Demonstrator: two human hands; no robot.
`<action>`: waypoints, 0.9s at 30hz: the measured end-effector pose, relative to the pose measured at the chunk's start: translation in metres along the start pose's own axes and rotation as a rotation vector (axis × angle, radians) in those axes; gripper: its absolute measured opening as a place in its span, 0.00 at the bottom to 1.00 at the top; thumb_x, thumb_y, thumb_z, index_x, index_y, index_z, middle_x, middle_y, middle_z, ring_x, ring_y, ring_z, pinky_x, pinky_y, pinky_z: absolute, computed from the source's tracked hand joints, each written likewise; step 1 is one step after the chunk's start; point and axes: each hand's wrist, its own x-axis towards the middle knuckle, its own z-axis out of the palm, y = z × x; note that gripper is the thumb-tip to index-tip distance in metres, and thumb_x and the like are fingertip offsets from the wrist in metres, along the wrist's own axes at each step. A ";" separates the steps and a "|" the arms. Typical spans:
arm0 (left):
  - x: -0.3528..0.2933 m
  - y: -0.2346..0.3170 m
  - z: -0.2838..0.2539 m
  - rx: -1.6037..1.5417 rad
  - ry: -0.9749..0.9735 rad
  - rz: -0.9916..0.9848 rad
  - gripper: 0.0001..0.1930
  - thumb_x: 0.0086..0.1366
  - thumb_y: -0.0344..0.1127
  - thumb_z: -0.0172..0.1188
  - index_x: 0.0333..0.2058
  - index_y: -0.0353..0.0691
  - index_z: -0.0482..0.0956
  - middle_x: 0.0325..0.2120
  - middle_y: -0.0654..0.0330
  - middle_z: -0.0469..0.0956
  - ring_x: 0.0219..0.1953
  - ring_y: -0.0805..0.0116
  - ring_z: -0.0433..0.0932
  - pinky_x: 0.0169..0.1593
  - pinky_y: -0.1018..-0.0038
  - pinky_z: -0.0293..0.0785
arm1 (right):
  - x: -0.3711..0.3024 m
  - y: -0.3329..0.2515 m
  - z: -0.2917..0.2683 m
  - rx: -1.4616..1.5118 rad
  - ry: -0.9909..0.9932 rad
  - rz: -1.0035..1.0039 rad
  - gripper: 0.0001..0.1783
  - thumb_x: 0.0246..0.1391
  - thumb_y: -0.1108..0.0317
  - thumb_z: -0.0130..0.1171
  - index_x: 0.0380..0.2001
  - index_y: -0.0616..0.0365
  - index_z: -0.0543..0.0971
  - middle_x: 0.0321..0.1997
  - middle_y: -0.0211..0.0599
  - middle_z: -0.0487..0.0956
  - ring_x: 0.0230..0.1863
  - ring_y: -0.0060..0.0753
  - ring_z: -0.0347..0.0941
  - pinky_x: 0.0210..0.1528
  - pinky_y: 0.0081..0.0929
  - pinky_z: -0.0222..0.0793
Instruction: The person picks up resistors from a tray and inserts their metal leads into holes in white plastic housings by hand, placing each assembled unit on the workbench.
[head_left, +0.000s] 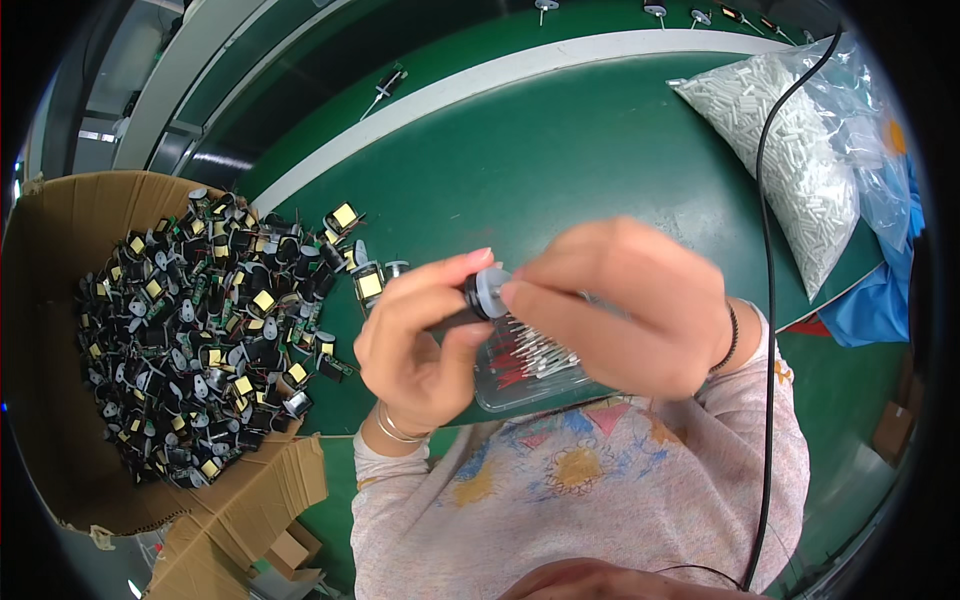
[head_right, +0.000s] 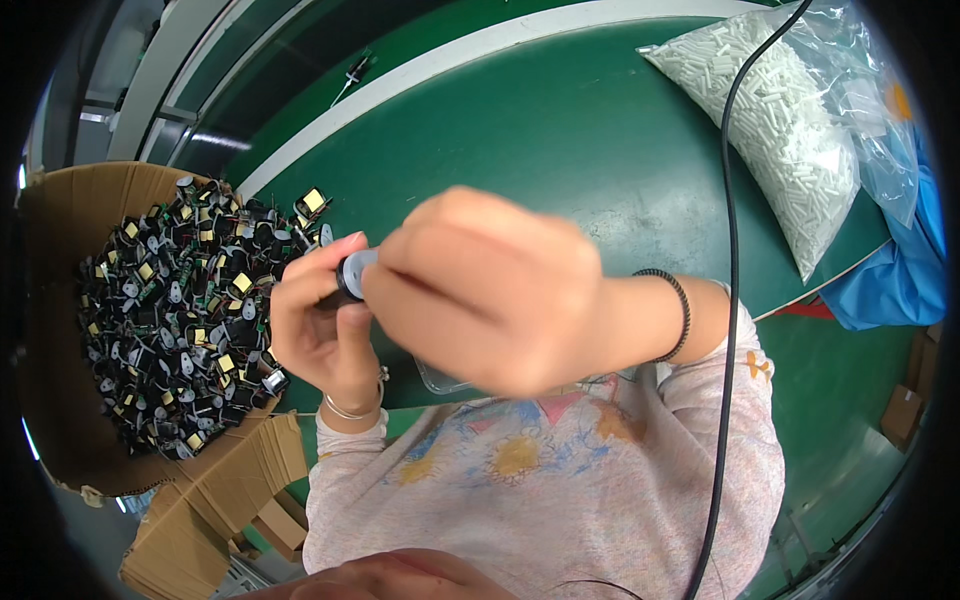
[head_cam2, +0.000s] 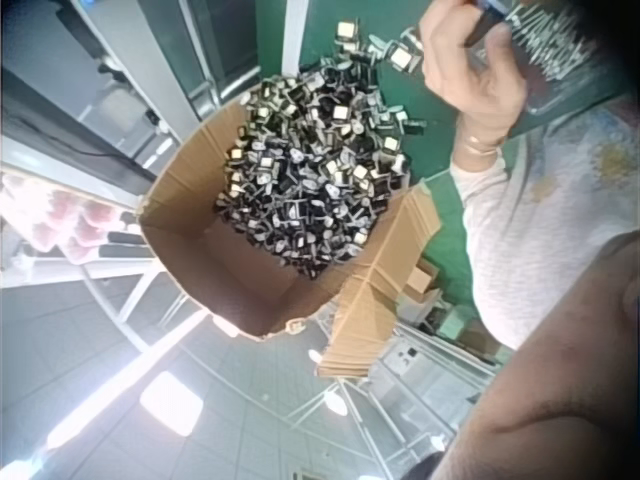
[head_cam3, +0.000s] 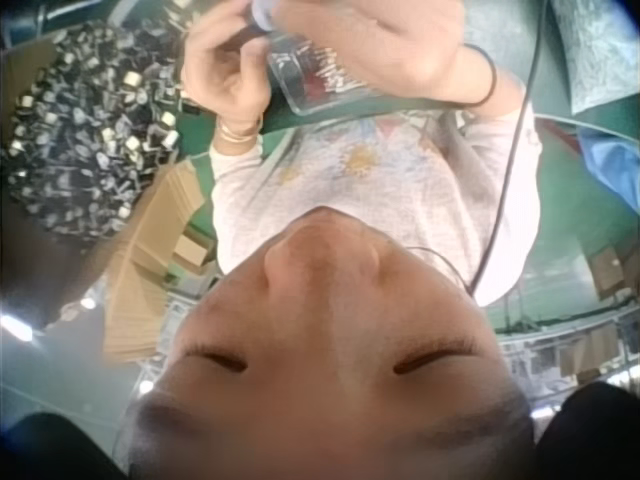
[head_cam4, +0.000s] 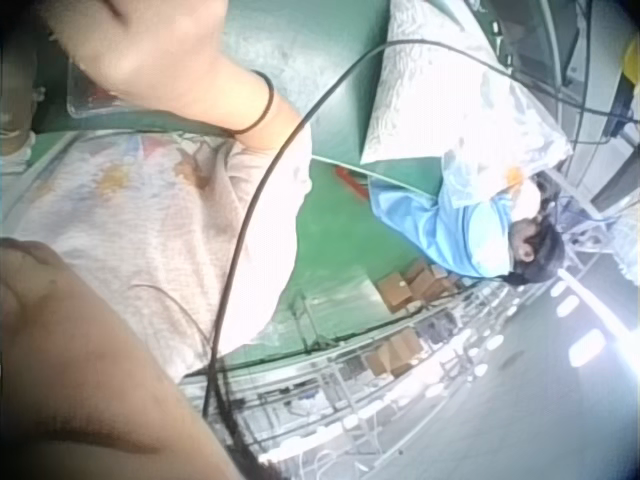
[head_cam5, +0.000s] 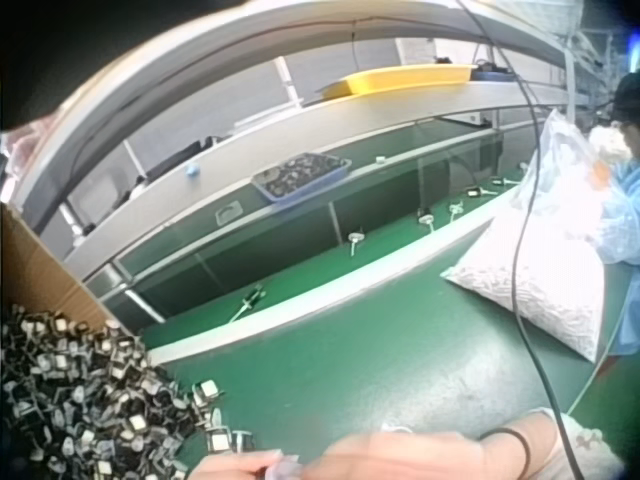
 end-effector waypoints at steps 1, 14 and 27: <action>0.000 0.002 0.001 0.132 -0.003 0.106 0.09 0.51 0.23 0.62 0.30 0.30 0.70 0.36 0.42 0.77 0.33 0.62 0.79 0.35 0.76 0.75 | 0.001 0.008 -0.001 0.165 -0.045 0.061 0.16 0.25 0.78 0.56 0.26 0.67 0.79 0.28 0.40 0.77 0.24 0.34 0.73 0.25 0.23 0.70; 0.006 0.000 -0.006 0.037 -0.019 -0.081 0.09 0.48 0.20 0.62 0.29 0.29 0.72 0.34 0.44 0.78 0.33 0.64 0.79 0.36 0.77 0.74 | -0.002 0.019 0.022 0.409 -0.026 0.181 0.11 0.25 0.84 0.56 0.21 0.66 0.78 0.26 0.37 0.77 0.25 0.35 0.74 0.25 0.25 0.70; 0.022 -0.127 -0.095 1.239 -0.203 -0.349 0.21 0.55 0.44 0.60 0.46 0.41 0.74 0.42 0.55 0.75 0.46 0.53 0.69 0.48 0.60 0.66 | -0.010 0.215 0.115 0.586 -0.066 1.065 0.09 0.51 0.73 0.57 0.37 0.62 0.79 0.36 0.35 0.79 0.38 0.25 0.75 0.40 0.22 0.75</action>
